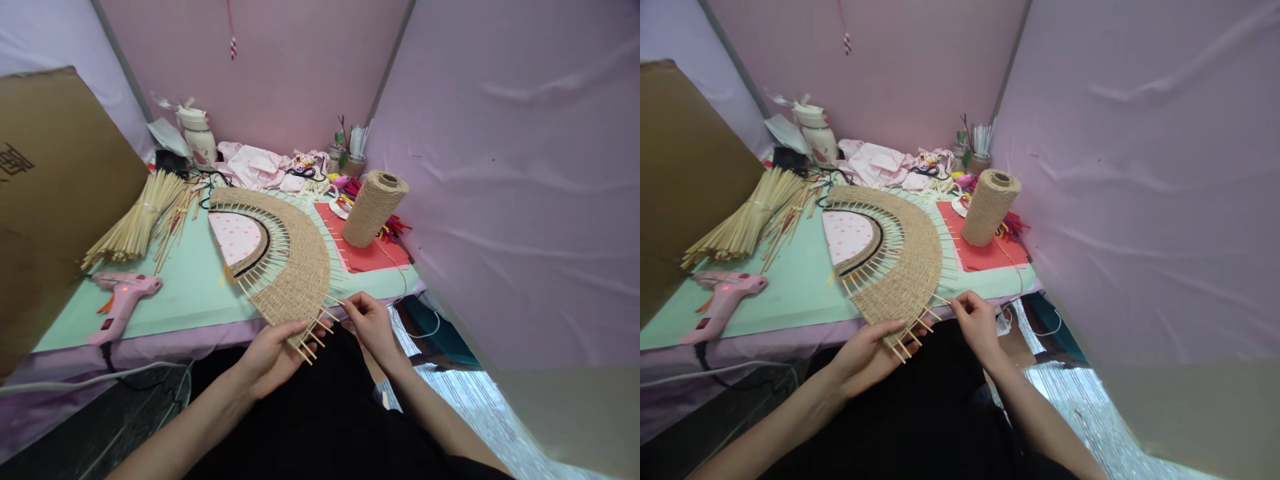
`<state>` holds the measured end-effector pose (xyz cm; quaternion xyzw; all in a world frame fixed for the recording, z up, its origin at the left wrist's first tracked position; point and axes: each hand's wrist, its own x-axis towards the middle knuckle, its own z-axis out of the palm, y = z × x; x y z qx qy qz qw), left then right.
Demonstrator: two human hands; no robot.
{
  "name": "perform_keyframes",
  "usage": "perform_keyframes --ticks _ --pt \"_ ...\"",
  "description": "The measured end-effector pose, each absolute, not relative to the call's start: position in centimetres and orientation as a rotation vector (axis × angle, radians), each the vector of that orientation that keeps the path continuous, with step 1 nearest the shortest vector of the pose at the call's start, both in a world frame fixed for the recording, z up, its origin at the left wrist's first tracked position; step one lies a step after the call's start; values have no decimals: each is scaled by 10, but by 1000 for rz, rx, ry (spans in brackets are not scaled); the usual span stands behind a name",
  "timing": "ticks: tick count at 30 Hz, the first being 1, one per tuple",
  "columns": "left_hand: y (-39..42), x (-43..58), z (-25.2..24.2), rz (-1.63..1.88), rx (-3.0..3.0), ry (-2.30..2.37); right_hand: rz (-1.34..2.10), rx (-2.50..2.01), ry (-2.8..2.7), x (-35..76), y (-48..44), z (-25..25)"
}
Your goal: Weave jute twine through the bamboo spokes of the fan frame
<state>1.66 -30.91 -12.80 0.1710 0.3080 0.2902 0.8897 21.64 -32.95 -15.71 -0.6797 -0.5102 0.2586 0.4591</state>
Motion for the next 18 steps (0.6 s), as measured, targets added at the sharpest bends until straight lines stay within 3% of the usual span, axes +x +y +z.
perform_keyframes --ticks 3,6,18 --pt "-310 13 -129 579 339 672 338 -1688 -1380 223 -324 -146" --pt "-311 8 -130 571 337 684 281 -1660 -1423 228 -315 -135" --pt "-312 1 -122 558 378 501 820 -1553 -1113 214 -284 -157"
